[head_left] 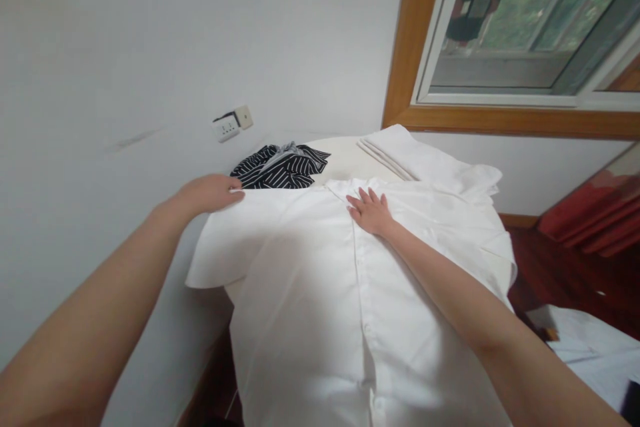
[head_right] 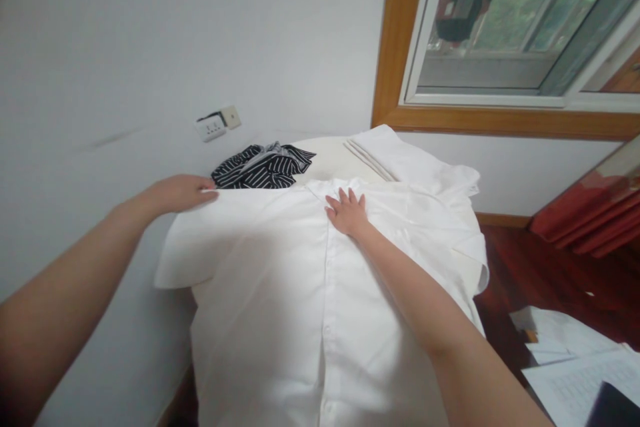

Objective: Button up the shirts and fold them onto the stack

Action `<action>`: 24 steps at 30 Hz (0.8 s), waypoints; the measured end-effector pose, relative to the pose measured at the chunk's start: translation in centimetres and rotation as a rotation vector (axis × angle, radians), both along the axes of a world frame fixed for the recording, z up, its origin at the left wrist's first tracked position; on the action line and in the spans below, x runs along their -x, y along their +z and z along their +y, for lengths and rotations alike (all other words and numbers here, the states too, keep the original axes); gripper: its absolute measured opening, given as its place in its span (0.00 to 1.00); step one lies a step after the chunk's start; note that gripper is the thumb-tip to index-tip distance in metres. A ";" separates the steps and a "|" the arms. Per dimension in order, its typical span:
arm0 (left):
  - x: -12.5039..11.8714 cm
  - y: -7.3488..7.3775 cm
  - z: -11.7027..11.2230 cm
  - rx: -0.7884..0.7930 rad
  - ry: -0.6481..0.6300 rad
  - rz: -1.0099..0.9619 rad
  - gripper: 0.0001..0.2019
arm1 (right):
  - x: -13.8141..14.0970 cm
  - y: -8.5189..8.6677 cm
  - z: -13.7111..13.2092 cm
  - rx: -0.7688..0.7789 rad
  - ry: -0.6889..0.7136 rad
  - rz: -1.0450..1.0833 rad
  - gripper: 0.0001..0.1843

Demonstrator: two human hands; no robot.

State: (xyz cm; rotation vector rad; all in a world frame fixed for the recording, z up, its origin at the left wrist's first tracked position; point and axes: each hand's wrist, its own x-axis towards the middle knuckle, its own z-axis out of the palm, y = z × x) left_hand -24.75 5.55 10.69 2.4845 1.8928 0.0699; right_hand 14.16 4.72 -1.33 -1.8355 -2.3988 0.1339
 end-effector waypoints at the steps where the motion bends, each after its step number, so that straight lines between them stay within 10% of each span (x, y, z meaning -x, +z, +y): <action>1: -2.0 1.3 -0.2 0.056 0.070 0.116 0.14 | 0.0 -0.1 0.1 -0.001 -0.001 -0.002 0.30; 6: -13.9 4.8 -0.2 0.186 -0.033 0.159 0.15 | -0.1 -0.6 0.2 -0.026 0.005 -0.032 0.30; 12: -22.9 -0.7 0.9 0.291 -0.189 0.097 0.15 | -0.2 -0.6 0.0 -0.072 0.008 -0.057 0.30; 17: -21.0 -4.8 1.1 0.282 -0.381 -0.086 0.17 | -0.3 -0.8 0.0 -0.075 0.005 -0.023 0.30; 24: -13.0 -3.6 -1.5 0.364 -0.312 -0.054 0.22 | -0.3 -0.8 0.0 -0.060 0.000 0.002 0.30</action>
